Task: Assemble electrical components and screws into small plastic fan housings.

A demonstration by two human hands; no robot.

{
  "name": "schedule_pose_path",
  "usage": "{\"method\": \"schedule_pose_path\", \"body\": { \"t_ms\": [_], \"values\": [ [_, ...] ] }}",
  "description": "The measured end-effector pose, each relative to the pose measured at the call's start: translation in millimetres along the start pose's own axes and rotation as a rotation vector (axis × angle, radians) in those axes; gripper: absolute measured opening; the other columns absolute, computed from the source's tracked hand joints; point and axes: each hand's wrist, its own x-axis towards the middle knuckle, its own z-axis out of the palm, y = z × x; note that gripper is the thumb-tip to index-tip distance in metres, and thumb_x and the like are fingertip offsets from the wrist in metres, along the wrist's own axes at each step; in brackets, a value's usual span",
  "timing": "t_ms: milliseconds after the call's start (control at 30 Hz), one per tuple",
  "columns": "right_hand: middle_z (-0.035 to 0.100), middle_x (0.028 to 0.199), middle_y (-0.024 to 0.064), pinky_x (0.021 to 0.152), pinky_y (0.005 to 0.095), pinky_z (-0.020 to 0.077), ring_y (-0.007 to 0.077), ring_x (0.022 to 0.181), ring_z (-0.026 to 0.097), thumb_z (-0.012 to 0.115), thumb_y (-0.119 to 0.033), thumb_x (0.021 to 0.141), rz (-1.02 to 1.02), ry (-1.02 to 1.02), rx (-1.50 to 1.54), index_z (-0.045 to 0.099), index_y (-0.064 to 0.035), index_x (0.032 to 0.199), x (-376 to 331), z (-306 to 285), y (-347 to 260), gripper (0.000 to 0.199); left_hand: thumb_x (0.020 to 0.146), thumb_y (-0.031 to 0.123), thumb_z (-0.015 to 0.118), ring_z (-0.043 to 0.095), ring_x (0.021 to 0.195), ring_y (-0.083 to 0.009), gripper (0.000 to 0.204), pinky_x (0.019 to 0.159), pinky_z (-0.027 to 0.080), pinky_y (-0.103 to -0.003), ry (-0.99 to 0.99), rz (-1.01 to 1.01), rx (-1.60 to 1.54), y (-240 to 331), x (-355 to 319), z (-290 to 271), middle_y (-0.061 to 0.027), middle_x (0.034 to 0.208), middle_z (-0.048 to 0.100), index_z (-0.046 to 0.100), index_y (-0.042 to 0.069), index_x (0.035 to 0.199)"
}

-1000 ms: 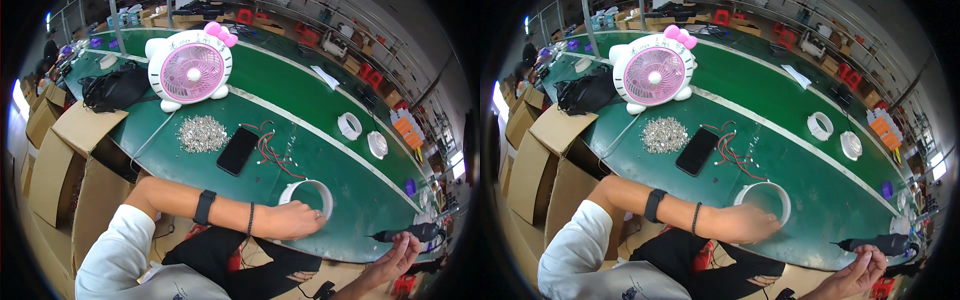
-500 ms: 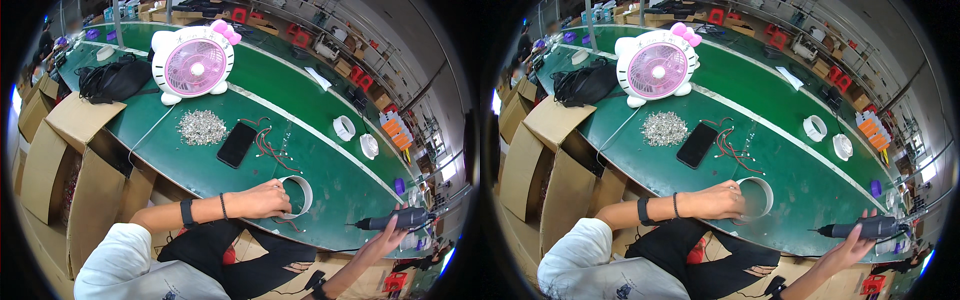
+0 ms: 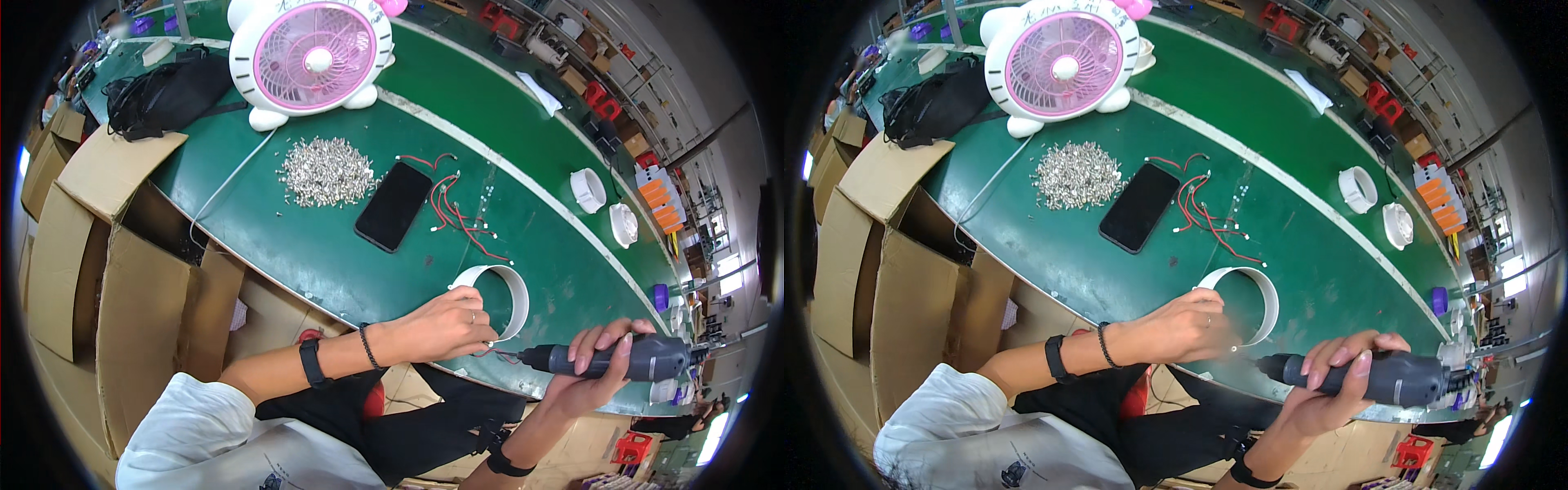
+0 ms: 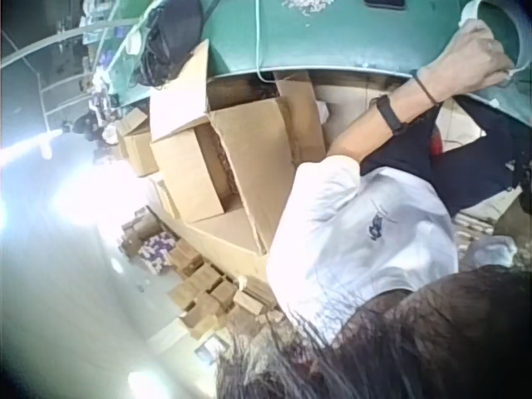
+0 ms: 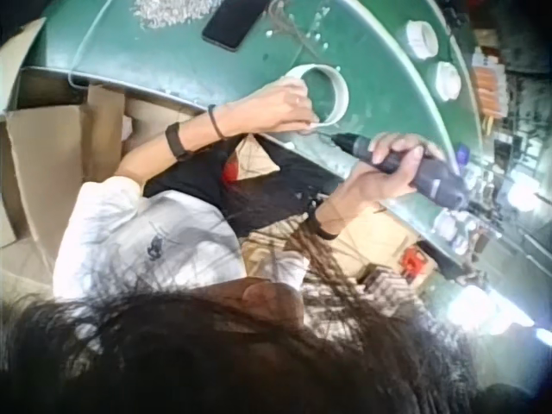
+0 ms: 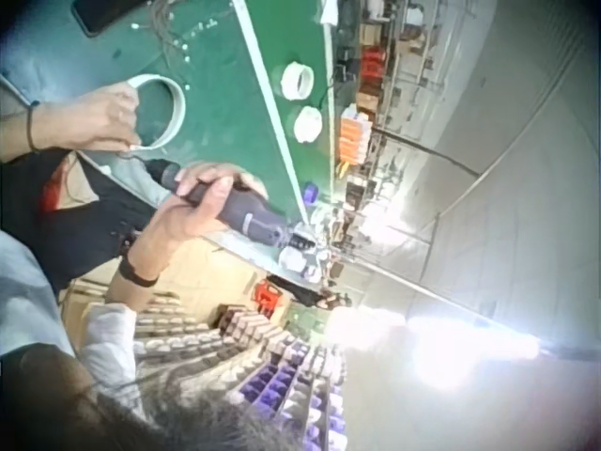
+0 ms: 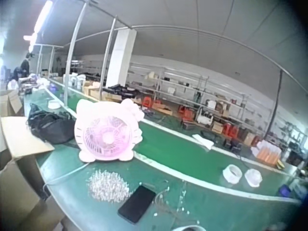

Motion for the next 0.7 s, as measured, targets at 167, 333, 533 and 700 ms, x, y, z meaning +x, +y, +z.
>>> {"method": "schedule_pose_path", "body": {
  "t_ms": [167,333,533,700],
  "values": [
    [0.048,0.070,0.0041,0.038,0.0222,0.0332,0.0066,0.040,0.035,0.053,-0.021,0.107,-0.062,0.058,-0.166,0.046,-0.0056,0.107,-9.6,17.5,6.9,0.017,0.088,0.025,0.075,0.058,0.089,-0.0216,0.018,0.099,0.043,-0.038,0.005,-0.007,0.003,-1.6,-1.1,0.7,-0.0028,0.084,0.061,0.073,0.010,0.099],
    [0.048,0.070,0.0040,0.038,0.0222,0.0328,0.0066,0.039,0.035,0.051,-0.027,0.109,-0.068,0.063,-0.216,0.045,-0.0062,0.106,-8.2,19.6,11.0,0.022,0.086,0.019,0.073,0.059,0.092,-0.0233,0.023,0.101,0.044,-0.039,-0.046,-0.025,-0.028,-0.3,-1.3,-1.1,-0.0035,0.089,0.061,0.073,0.010,0.107],
    [0.048,0.071,0.0040,0.038,0.0217,0.0321,0.0066,0.040,0.035,0.049,-0.030,0.110,-0.046,0.039,-0.210,0.044,-0.0069,0.106,-8.5,21.1,14.8,0.024,0.087,0.022,0.075,0.058,0.088,-0.0214,0.014,0.095,0.043,-0.037,0.039,-0.018,-0.032,-0.5,-0.8,3.3,-0.0027,0.081,0.061,0.070,0.009,0.088],
    [0.048,0.071,0.0041,0.039,0.0214,0.0321,0.0066,0.040,0.034,0.048,-0.031,0.110,-0.028,0.048,-0.213,0.044,-0.0069,0.107,-6.9,19.6,15.7,0.024,0.087,0.021,0.074,0.058,0.088,-0.0223,0.014,0.095,0.043,-0.037,0.056,-0.021,-0.049,0.3,-0.7,3.4,-0.0033,0.080,0.060,0.069,0.009,0.086]
  ]
}}
